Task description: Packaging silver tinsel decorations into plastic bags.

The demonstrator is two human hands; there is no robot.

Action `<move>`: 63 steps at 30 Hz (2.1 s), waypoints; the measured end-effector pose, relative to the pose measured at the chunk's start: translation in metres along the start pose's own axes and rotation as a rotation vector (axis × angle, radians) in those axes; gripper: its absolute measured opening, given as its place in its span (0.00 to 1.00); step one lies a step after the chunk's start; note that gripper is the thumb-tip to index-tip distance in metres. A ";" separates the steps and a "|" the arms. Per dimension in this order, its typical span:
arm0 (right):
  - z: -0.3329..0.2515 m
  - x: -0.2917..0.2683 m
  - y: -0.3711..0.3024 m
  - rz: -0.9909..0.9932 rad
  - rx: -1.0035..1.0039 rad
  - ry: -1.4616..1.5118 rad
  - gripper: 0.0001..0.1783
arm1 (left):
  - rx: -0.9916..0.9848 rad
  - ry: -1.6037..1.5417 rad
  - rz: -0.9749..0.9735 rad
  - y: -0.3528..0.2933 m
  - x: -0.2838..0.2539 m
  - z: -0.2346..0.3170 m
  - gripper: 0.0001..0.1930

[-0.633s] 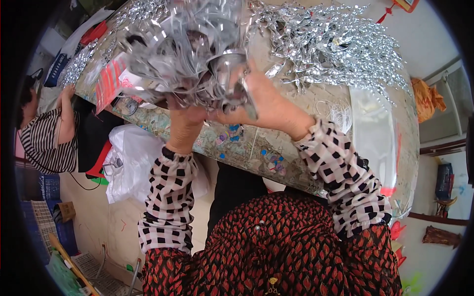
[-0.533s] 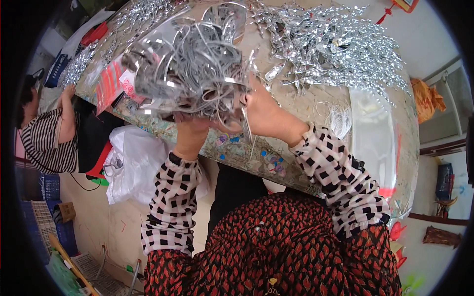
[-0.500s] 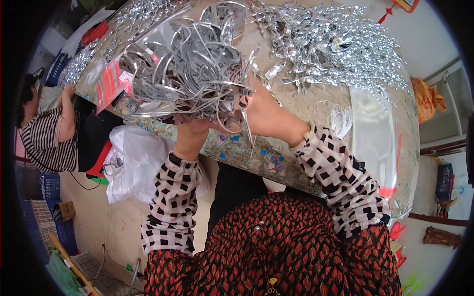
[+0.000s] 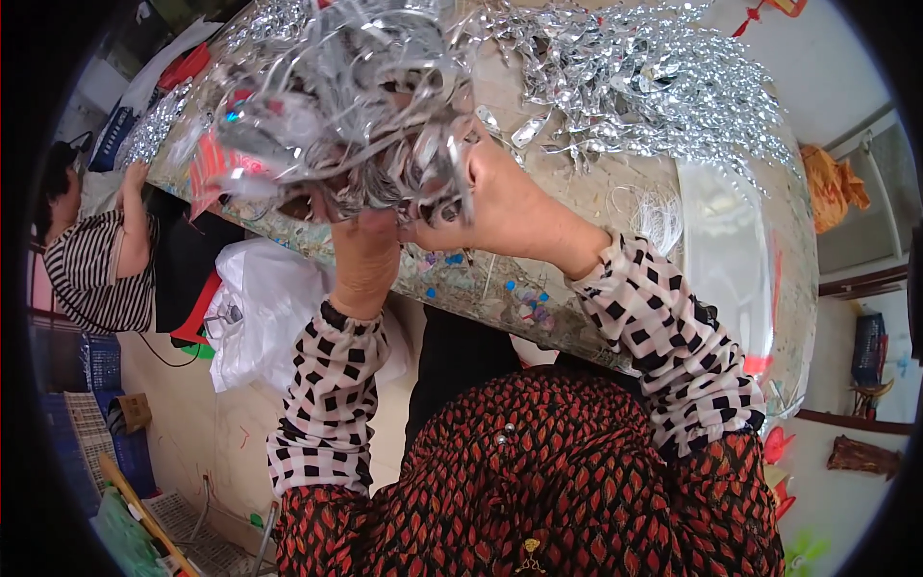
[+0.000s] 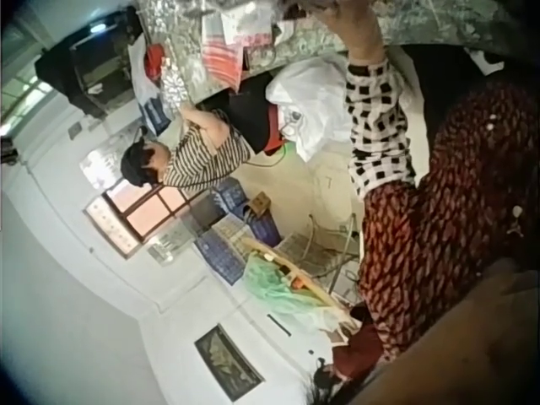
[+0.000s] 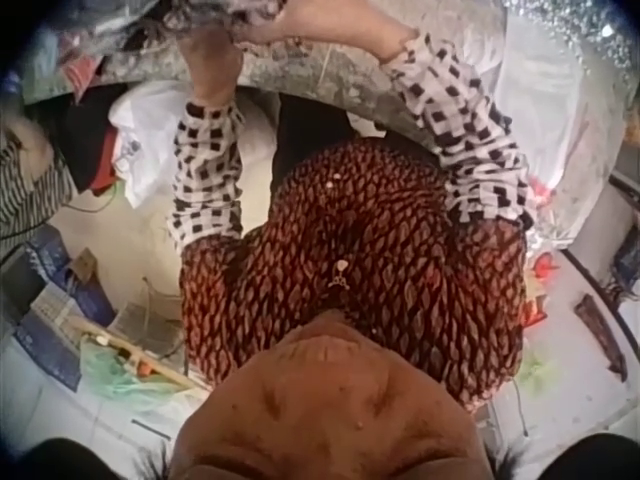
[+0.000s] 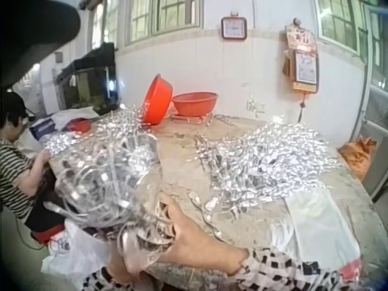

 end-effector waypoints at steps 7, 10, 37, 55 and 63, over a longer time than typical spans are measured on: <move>0.012 0.001 -0.005 0.144 0.262 0.217 0.41 | -0.115 -0.058 0.146 0.018 0.032 0.013 0.28; 0.017 0.000 -0.003 0.148 0.126 0.234 0.50 | -0.141 0.148 0.064 0.014 0.011 0.007 0.28; -0.010 -0.002 -0.006 0.064 0.427 0.205 0.37 | -0.561 -0.260 0.187 -0.008 0.071 0.048 0.33; 0.015 0.054 -0.110 0.376 1.088 0.671 0.53 | -1.288 -0.549 0.133 -0.073 0.063 -0.018 0.37; 0.009 0.056 -0.108 0.371 0.966 0.744 0.56 | -1.239 -0.437 0.065 -0.074 0.064 -0.015 0.37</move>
Point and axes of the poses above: each hand's wrist, its own y-axis towards the middle knuckle, its own x-axis out of the palm, z = x × y, the point moved 3 cm from there along y, towards the middle knuckle, and after that the axes turned 15 degrees about -x, right-handed, at the moved point
